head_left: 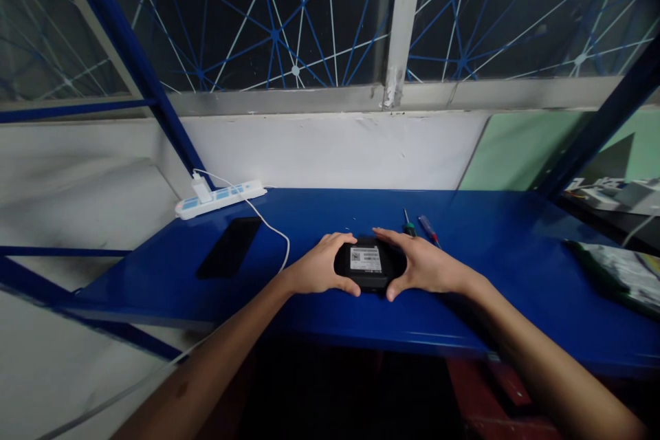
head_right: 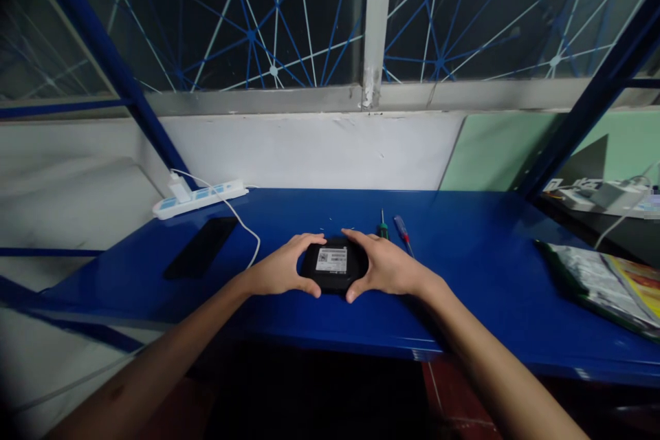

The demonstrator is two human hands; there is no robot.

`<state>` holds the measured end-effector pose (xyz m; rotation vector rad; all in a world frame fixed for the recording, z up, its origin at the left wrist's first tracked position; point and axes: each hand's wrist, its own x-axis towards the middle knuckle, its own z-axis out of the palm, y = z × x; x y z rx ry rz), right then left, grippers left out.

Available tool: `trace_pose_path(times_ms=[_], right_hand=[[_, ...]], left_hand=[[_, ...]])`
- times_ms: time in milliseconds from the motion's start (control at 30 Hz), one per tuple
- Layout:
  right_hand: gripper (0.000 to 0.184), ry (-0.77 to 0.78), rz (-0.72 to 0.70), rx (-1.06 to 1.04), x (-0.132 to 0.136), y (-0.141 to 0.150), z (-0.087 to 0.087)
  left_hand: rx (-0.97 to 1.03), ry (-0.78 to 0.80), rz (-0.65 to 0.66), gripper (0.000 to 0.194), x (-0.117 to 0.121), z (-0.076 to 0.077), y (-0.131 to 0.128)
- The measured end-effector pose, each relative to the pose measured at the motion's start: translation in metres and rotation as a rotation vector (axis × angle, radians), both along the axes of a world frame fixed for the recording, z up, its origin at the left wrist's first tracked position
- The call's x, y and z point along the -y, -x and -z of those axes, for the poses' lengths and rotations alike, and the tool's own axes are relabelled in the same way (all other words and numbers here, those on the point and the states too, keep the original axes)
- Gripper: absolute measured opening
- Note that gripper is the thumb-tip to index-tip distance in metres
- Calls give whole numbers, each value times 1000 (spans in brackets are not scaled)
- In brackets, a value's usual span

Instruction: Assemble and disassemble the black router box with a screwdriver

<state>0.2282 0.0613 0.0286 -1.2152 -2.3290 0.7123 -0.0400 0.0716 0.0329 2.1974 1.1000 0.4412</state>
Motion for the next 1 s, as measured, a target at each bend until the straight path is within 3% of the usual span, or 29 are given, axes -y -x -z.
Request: trace_pose_path(times_ms=[367, 667, 800, 900, 1000], right_hand=[[115, -45, -17, 42, -5, 0, 4], [115, -17, -1, 76, -4, 1, 2], [112, -56, 6, 53, 2, 0, 3], [96, -156, -28, 22, 9, 0, 0], [55, -333, 6, -57, 6, -4, -5]], left_hand=[[-17, -44, 61, 86, -6, 0, -2], [-88, -52, 46, 88, -4, -7, -6], [-81, -27, 30, 91, 3, -3, -3], [-82, -70, 11, 86, 13, 5, -1], [-97, -201, -15, 80, 25, 12, -3]])
